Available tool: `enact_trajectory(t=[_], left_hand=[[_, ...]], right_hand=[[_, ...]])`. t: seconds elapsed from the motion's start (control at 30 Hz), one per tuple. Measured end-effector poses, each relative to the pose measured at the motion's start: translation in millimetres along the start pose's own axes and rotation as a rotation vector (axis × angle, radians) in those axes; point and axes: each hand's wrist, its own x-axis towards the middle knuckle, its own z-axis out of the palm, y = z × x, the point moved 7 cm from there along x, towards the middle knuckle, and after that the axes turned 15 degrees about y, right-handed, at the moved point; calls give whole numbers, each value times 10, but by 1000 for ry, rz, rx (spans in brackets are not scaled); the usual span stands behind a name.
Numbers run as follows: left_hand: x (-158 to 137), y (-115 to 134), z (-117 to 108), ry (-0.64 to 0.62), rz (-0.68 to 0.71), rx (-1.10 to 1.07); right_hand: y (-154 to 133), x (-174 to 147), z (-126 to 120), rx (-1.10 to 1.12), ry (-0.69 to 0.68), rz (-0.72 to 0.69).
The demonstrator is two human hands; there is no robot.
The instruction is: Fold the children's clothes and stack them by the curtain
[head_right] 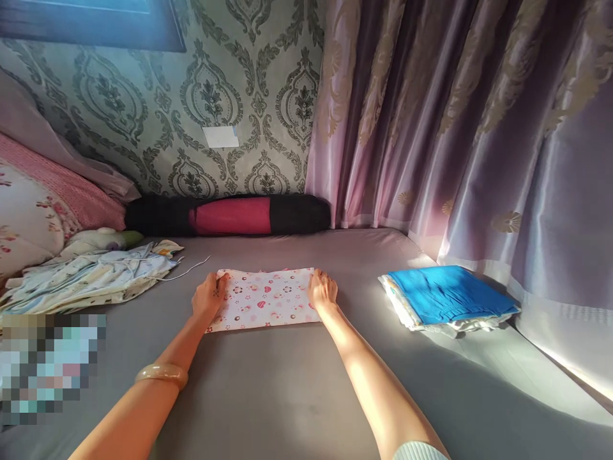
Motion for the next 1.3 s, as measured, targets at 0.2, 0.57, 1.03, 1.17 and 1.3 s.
enact_trajectory(t=[0.2, 0.57, 1.03, 1.17, 1.3], left_hand=[[16, 16, 56, -41, -23, 44], [-105, 291, -180, 112, 145, 61], [-622, 939, 209, -77, 588, 23], [-639, 911, 283, -86, 607, 46], [-655, 903, 315, -80, 611, 55]], right_hand=[[32, 23, 38, 26, 10, 100], [-114, 13, -161, 22, 130, 54], [-1010, -456, 89, 256, 36, -464], [-995, -458, 147, 248, 2, -455], [-1000, -463, 166, 236, -9, -443]])
